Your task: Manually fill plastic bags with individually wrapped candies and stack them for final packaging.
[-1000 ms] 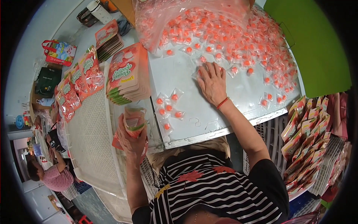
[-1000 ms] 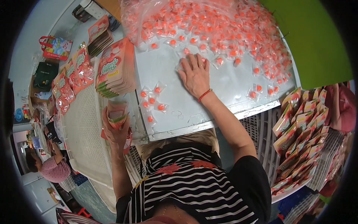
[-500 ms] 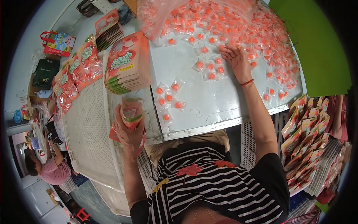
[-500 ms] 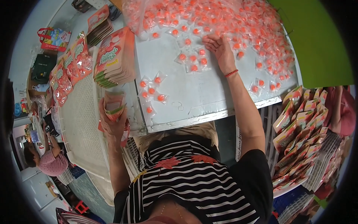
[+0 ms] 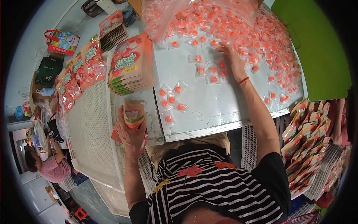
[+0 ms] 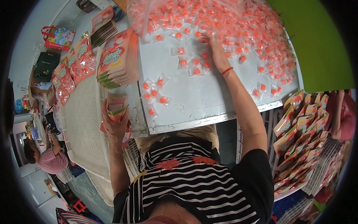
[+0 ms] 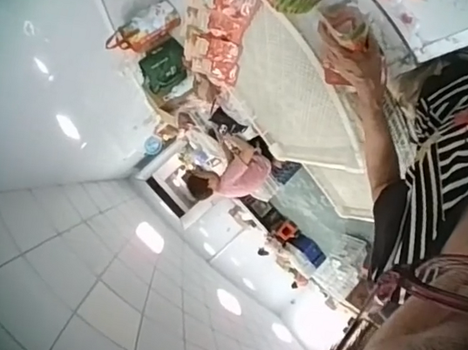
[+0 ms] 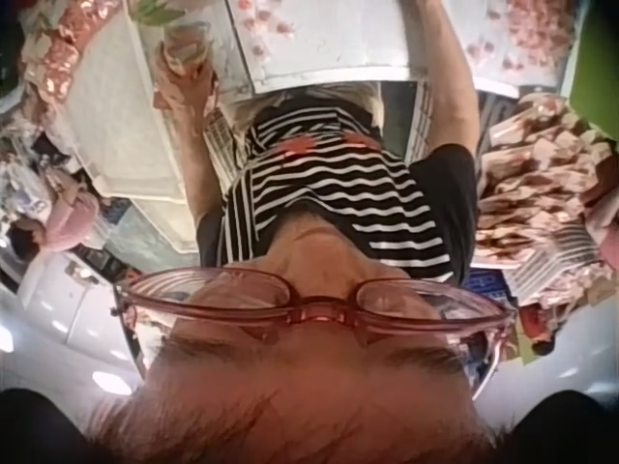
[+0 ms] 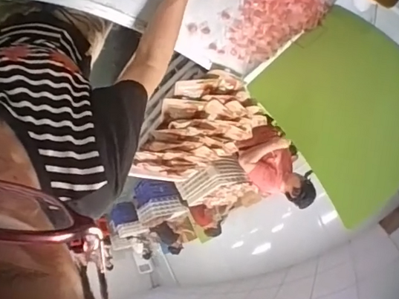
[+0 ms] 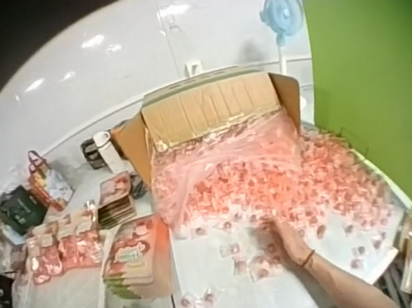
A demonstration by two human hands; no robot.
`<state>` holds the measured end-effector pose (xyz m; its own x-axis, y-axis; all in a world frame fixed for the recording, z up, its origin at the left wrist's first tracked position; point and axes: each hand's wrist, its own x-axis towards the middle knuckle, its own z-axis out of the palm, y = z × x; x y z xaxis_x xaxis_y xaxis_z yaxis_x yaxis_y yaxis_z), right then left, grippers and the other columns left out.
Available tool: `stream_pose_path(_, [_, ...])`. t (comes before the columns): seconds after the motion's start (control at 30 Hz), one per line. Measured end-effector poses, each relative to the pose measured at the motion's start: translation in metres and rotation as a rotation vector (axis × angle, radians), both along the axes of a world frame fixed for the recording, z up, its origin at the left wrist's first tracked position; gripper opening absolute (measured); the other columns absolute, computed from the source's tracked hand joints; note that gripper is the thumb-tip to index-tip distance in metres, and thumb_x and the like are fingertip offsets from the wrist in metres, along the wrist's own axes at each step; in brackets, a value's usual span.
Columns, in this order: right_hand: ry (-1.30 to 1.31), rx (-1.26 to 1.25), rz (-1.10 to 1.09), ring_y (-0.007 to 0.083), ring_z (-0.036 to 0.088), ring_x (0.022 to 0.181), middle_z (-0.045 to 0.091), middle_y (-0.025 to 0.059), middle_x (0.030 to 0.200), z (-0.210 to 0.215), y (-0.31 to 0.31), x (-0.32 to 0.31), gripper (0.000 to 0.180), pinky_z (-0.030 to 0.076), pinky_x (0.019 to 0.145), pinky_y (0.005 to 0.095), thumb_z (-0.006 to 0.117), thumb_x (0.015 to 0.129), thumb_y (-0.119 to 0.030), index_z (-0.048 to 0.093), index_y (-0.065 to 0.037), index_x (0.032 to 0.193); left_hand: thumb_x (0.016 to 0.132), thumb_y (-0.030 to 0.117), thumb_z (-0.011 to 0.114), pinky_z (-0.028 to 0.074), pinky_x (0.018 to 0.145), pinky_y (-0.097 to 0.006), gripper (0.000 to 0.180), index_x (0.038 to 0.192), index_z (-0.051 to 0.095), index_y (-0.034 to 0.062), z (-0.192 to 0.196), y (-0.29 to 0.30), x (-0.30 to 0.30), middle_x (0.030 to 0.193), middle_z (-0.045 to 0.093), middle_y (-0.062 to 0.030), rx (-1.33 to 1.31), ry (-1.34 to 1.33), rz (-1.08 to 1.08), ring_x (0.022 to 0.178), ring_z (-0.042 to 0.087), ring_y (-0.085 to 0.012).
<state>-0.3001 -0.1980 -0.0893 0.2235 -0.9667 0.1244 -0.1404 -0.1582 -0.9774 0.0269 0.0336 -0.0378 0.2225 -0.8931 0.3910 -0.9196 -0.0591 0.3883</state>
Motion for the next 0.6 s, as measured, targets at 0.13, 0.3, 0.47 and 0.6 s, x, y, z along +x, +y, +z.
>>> stream_pose_path(0.13, [0.543,-0.646,0.149,0.0331,0.041,0.125,0.048,0.0154,0.131,-0.027,0.004,0.009,0.050,0.031,0.105,0.0415,0.045,0.093,-0.044,0.050,-0.013,0.130,0.069,0.015,0.079,0.045,0.089,-0.043,0.078,0.133,0.036,0.0016,0.002,-0.007,-0.004,0.120,0.053,-0.0205,-0.010,0.020,-0.038,0.107,0.055,-0.0370])
stream_pose_path(0.3, [0.771,-0.726,0.312,0.0349,0.039,0.125,0.049,0.0128,0.130,-0.022,0.033,0.063,0.044,0.027,0.104,0.0527,0.053,0.089,-0.041,0.054,-0.014,0.124,0.069,0.015,0.079,0.046,0.089,-0.044,0.079,0.134,0.035,0.0017,0.004,-0.011,-0.007,0.120,0.053,-0.0204,-0.019,0.020,-0.030,0.106,0.056,-0.0371])
stream_pose_path(0.47, [0.529,-0.766,0.331,0.0318,0.044,0.120,0.054,0.0089,0.119,-0.030,0.068,0.107,0.040,0.031,0.099,0.0545,0.055,0.088,-0.041,0.058,-0.011,0.114,0.068,0.017,0.079,0.041,0.091,-0.044,0.081,0.134,0.036,0.0021,0.001,-0.003,-0.004,0.120,0.052,-0.0171,-0.004,0.082,-0.007,0.105,0.054,-0.0372])
stream_pose_path(0.6, [0.303,-0.740,0.373,0.0315,0.053,0.103,0.059,0.0116,0.107,-0.017,0.049,0.102,0.026,0.039,0.087,0.0465,0.052,0.089,-0.025,0.059,-0.005,0.104,0.068,0.014,0.079,0.047,0.088,-0.043,0.080,0.134,0.035,0.0020,0.001,-0.003,-0.002,0.120,0.053,-0.0204,-0.005,0.044,-0.005,0.107,0.056,-0.0364])
